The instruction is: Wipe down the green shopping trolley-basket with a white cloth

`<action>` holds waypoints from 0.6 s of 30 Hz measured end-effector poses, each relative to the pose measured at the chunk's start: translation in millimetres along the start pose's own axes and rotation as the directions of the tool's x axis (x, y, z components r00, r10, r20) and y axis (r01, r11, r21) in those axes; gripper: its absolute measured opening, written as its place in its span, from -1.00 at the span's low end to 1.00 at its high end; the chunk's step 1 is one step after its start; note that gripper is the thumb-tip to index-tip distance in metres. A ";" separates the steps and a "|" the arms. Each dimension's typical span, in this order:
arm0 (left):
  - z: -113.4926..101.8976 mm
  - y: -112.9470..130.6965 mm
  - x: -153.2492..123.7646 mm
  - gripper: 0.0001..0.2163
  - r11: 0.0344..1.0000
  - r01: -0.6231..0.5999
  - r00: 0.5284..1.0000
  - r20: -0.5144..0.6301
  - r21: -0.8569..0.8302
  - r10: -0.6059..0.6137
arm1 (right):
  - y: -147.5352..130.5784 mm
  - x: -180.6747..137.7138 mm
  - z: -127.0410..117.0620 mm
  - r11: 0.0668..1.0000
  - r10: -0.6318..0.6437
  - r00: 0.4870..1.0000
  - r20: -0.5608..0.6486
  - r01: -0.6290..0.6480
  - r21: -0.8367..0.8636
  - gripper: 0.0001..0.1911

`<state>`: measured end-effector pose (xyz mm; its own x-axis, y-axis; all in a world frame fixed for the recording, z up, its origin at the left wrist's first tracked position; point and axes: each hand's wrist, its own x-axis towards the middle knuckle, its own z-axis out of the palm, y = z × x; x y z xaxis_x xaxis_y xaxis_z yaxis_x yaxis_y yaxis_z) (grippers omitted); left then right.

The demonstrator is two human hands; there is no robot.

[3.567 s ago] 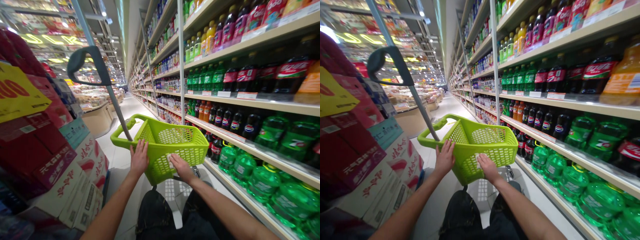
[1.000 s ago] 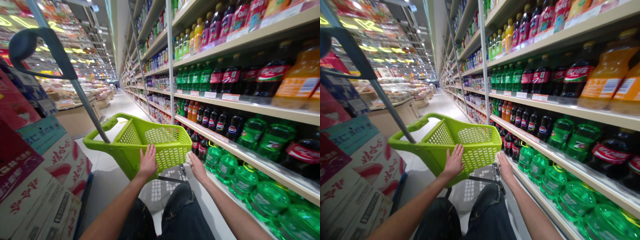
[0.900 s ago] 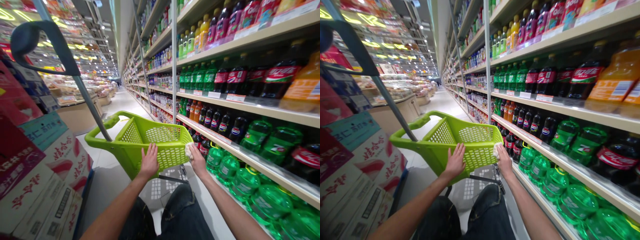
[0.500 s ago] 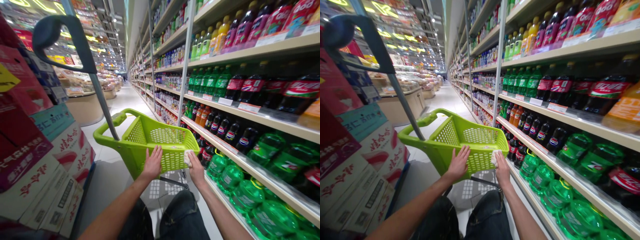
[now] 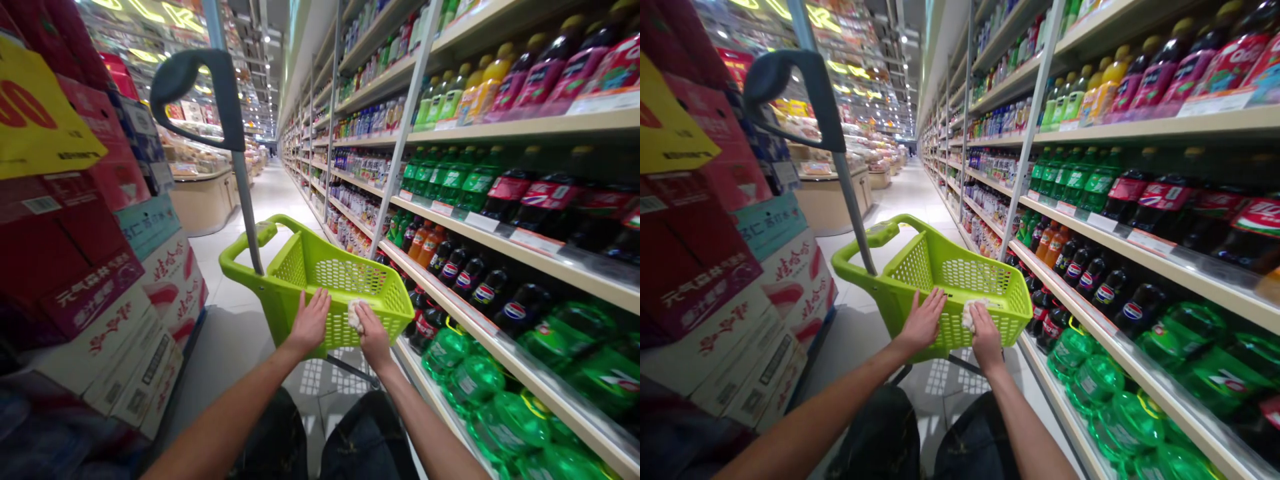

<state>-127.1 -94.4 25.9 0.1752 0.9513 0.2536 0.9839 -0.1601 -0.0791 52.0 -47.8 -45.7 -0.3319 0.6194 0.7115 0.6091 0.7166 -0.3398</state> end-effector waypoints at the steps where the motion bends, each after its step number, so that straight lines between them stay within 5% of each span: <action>1: 1.1 -0.5 -0.9 -0.43 1.000 -0.003 1.000 -0.002 -0.001 0.003 | -2.5 -2.5 3.9 1.000 -0.001 1.000 0.026 0.001 0.007 -0.44; 6: 4.0 -6.8 -7.3 -0.44 0.998 -0.047 0.998 -0.037 -0.038 0.046 | -14.5 -22.4 21.9 1.000 -0.014 0.984 0.177 0.015 -0.005 -0.42; 13: -4.8 -32.1 -21.3 -0.46 0.994 -0.005 0.994 -0.111 -0.110 -0.007 | -45.0 34.4 10.8 0.991 -0.020 0.994 0.108 0.005 0.136 -0.44; 16: -5.4 -30.7 -24.7 -0.42 0.927 0.022 0.984 -0.158 -0.374 -0.087 | -62.5 52.4 5.8 0.962 0.047 0.989 0.141 -0.083 0.260 -0.50; 18: -5.9 -27.0 -24.5 -0.38 0.763 0.068 0.960 -0.166 -0.643 -0.225 | -76.7 64.3 -2.7 0.909 0.093 0.974 0.208 -0.168 0.381 -0.54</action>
<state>-157.7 -115.0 27.4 -0.0477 0.9057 0.4212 0.7851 -0.2268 0.5764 -14.1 -63.9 27.7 -0.4165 0.7364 0.5331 0.3351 0.6695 -0.6630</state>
